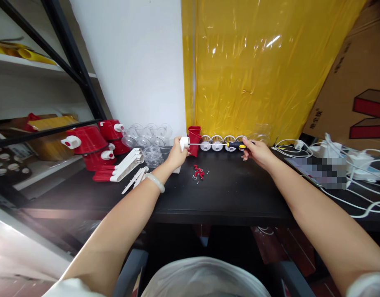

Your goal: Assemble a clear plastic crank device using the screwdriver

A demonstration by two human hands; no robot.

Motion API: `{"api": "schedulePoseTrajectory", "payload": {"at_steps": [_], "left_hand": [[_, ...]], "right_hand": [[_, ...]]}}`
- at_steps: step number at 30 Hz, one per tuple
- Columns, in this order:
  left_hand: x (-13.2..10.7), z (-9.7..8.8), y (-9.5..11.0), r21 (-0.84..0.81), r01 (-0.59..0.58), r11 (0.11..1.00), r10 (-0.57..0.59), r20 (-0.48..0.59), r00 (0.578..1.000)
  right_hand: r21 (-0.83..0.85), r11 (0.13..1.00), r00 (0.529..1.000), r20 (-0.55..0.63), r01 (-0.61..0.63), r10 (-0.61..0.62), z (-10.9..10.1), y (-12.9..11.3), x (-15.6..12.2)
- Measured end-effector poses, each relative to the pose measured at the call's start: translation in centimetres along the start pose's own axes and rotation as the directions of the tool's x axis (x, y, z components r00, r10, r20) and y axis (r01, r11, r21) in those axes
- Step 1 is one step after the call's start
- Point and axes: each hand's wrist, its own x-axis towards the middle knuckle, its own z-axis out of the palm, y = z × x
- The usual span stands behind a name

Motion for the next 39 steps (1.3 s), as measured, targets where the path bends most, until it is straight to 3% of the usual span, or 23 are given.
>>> {"api": "schedulePoseTrajectory", "payload": {"at_steps": [11,20,30,39], "left_hand": [[0.2,0.0,-0.4,0.03,-0.012,0.999,0.012,0.002,1.0],[0.7,0.1,-1.0,-0.051,-0.031,0.998,0.03,-0.009,0.999],[0.5,0.2,-0.8,-0.064,-0.007,0.998,0.007,-0.002,1.0],[0.4,0.2,-0.4,-0.12,0.004,0.993,-0.006,-0.01,1.0]], "right_hand": [[-0.039,0.995,0.994,-0.06,-0.092,0.09,0.3,-0.1,-0.1],[0.206,0.978,0.996,0.077,0.038,-0.055,0.4,-0.8,-0.7],[0.076,0.997,0.995,0.093,0.032,-0.039,-0.8,0.0,0.2],[0.012,0.999,0.997,0.072,0.036,-0.036,-0.5,0.0,0.1]]}}
